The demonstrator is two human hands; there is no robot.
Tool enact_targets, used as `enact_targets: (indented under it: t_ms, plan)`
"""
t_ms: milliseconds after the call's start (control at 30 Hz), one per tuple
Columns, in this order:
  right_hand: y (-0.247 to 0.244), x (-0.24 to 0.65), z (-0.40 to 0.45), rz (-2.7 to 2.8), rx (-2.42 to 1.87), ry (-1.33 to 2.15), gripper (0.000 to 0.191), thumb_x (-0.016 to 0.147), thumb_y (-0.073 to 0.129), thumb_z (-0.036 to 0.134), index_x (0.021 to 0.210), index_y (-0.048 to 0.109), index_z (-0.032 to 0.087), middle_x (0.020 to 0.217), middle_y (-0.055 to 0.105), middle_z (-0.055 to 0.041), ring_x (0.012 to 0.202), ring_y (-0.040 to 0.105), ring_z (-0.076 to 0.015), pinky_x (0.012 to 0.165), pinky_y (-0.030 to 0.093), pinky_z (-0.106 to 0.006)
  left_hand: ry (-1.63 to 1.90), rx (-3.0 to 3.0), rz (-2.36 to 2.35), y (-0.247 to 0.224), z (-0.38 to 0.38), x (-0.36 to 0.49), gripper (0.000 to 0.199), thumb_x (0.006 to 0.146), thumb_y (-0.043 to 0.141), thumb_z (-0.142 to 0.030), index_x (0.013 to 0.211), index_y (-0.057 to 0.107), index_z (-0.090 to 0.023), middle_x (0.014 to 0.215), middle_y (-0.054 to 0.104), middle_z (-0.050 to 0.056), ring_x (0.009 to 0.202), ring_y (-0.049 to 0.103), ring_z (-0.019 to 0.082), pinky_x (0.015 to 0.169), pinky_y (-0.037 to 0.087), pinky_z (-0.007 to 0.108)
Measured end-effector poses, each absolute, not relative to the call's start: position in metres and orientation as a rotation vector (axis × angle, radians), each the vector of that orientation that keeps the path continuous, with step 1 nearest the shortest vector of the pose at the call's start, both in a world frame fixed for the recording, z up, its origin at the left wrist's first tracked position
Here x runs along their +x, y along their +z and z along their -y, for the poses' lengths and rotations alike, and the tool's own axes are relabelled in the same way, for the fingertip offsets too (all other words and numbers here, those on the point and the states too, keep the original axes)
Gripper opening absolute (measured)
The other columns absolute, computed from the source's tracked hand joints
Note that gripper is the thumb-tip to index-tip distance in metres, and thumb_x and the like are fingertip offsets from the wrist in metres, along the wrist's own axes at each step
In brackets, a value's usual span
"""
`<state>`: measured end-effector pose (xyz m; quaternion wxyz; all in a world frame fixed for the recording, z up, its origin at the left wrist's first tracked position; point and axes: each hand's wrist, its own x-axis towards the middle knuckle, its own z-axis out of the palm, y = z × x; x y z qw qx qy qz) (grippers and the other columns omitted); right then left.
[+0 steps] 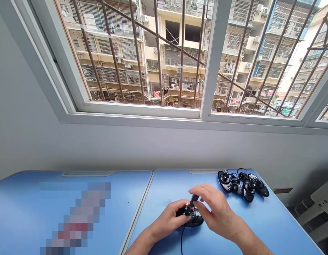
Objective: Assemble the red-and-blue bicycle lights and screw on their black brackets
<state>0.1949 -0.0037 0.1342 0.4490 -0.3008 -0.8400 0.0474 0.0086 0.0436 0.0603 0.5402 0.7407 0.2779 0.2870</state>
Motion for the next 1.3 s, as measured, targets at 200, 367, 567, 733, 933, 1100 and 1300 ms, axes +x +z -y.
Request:
enact_targets:
  t_ms: [200,367,567,733,933,1100,1300]
  plan:
    - [0.138,0.191,0.007,2.089,-0.807,0.118,0.025,0.089,0.049,0.010,0.110,0.053,0.023,0.095,0.063,-0.0073,0.080,0.059,-0.0188,0.066,0.052,-0.031,0.699,1.772,-0.652,0.056,-0.045,0.009,0.013,0.081,0.059,-0.030,0.081,0.058,-0.017,0.075,0.050,-0.002,0.072,0.043,0.015,0.065,0.038,0.024]
    - [0.131,0.194,-0.001,2.045,-0.861,0.013,0.020,0.090,0.049,0.010,0.105,0.054,0.023,0.084,0.060,-0.0049,0.069,0.055,-0.0167,0.058,0.049,-0.028,0.672,1.762,-0.658,0.055,-0.046,0.008,0.010,0.078,0.058,-0.023,0.086,0.060,-0.017,0.078,0.052,-0.002,0.074,0.044,0.016,0.067,0.038,0.024]
    - [0.138,0.196,0.008,2.132,-0.818,0.152,0.036,0.087,0.043,0.002,0.118,0.047,0.022,0.097,0.064,-0.0073,0.081,0.057,-0.0189,0.067,0.051,-0.030,0.690,1.740,-0.620,0.055,-0.046,0.008,0.010,0.081,0.059,-0.025,0.085,0.059,-0.016,0.077,0.049,-0.002,0.073,0.042,0.015,0.066,0.036,0.024]
    - [0.139,0.192,0.012,2.176,-0.832,0.119,0.033,0.088,0.042,0.004,0.114,0.050,0.022,0.096,0.063,-0.0075,0.080,0.056,-0.0189,0.068,0.051,-0.031,0.688,1.767,-0.631,0.055,-0.045,0.009,0.010,0.082,0.059,-0.026,0.083,0.058,-0.016,0.076,0.049,-0.002,0.072,0.042,0.014,0.064,0.037,0.023]
    - [0.130,0.190,0.005,2.113,-0.872,-0.070,0.020,0.092,0.052,0.015,0.109,0.057,0.024,0.083,0.058,-0.0052,0.070,0.054,-0.0165,0.057,0.046,-0.025,0.686,1.768,-0.648,0.055,-0.044,0.009,0.007,0.081,0.058,-0.024,0.081,0.057,-0.017,0.075,0.049,-0.003,0.072,0.043,0.015,0.065,0.037,0.024]
    - [0.133,0.195,0.005,2.121,-0.795,0.048,0.033,0.090,0.049,0.007,0.119,0.050,0.023,0.091,0.064,-0.0069,0.077,0.058,-0.0182,0.065,0.050,-0.029,0.691,1.777,-0.653,0.057,-0.044,0.009,0.010,0.077,0.057,-0.021,0.085,0.061,-0.017,0.078,0.052,-0.002,0.073,0.044,0.015,0.066,0.037,0.024]
    - [0.150,0.202,0.016,2.250,-0.799,0.300,0.037,0.086,0.044,0.001,0.115,0.050,0.024,0.091,0.067,-0.0036,0.079,0.058,-0.0181,0.067,0.051,-0.030,0.696,1.761,-0.636,0.059,-0.043,0.009,0.014,0.080,0.057,-0.027,0.089,0.062,-0.017,0.078,0.053,-0.001,0.075,0.045,0.016,0.068,0.039,0.025]
